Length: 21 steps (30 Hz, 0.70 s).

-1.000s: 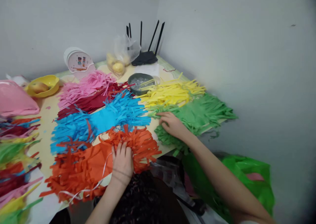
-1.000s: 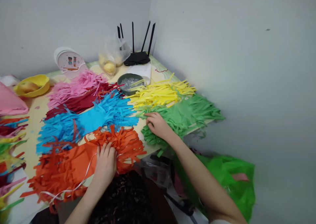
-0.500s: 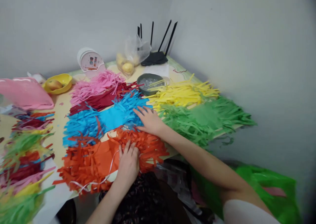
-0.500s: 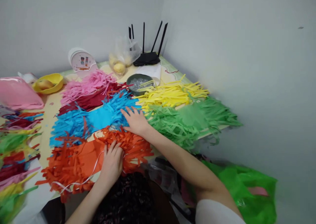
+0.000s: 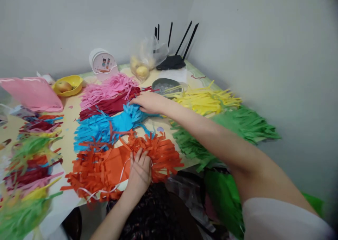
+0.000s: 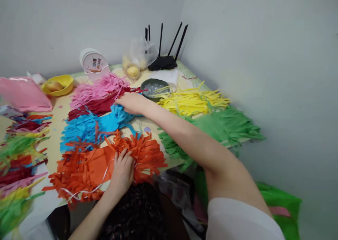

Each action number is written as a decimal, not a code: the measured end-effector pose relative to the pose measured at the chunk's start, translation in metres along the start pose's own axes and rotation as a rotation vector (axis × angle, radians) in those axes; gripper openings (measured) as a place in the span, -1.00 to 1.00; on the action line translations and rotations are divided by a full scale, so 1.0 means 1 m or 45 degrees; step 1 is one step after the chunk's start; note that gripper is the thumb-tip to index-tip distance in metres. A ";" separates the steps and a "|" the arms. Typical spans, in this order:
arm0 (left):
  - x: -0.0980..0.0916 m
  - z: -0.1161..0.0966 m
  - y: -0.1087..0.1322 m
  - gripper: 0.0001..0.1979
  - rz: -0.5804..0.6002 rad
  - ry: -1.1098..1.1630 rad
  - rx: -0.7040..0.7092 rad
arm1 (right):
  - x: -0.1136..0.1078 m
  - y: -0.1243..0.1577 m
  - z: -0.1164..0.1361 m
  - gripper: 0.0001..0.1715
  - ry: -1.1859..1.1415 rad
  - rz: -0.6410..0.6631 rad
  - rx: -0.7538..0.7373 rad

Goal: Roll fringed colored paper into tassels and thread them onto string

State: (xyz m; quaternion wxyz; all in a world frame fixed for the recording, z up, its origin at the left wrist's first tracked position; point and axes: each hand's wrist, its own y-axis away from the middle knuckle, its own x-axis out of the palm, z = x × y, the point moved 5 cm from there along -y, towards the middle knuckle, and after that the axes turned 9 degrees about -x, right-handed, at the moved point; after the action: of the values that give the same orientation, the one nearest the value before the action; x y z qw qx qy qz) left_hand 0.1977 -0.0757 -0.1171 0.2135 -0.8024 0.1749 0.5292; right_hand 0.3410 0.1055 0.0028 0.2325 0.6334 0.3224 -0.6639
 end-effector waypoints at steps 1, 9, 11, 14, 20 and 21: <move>-0.001 0.000 0.000 -0.81 -0.017 0.006 0.011 | -0.003 -0.005 0.001 -0.51 0.001 0.016 -0.007; -0.010 -0.001 0.002 -0.81 -0.155 0.058 0.028 | -0.022 0.020 -0.027 -0.60 -0.277 -0.161 0.138; -0.015 -0.003 0.002 -0.82 -0.201 0.085 0.043 | -0.014 0.053 -0.046 -0.64 -0.235 -0.207 0.396; -0.025 -0.003 0.003 -0.85 -0.310 0.119 0.059 | 0.019 0.106 -0.055 -0.66 -0.141 -0.111 0.620; -0.042 -0.015 0.009 -0.86 -0.417 0.230 0.117 | 0.088 0.173 -0.028 -0.56 -0.084 -0.097 0.592; -0.042 -0.022 0.011 -0.84 -0.382 0.254 0.164 | 0.095 0.178 -0.025 -0.53 -0.079 -0.114 0.595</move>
State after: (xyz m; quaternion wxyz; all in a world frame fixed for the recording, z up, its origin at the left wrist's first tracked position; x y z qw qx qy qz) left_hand 0.1937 -0.0942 -0.0724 0.3226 -0.8527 0.1070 0.3968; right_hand 0.4772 0.0114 -0.1147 0.0598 0.6343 0.1802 -0.7494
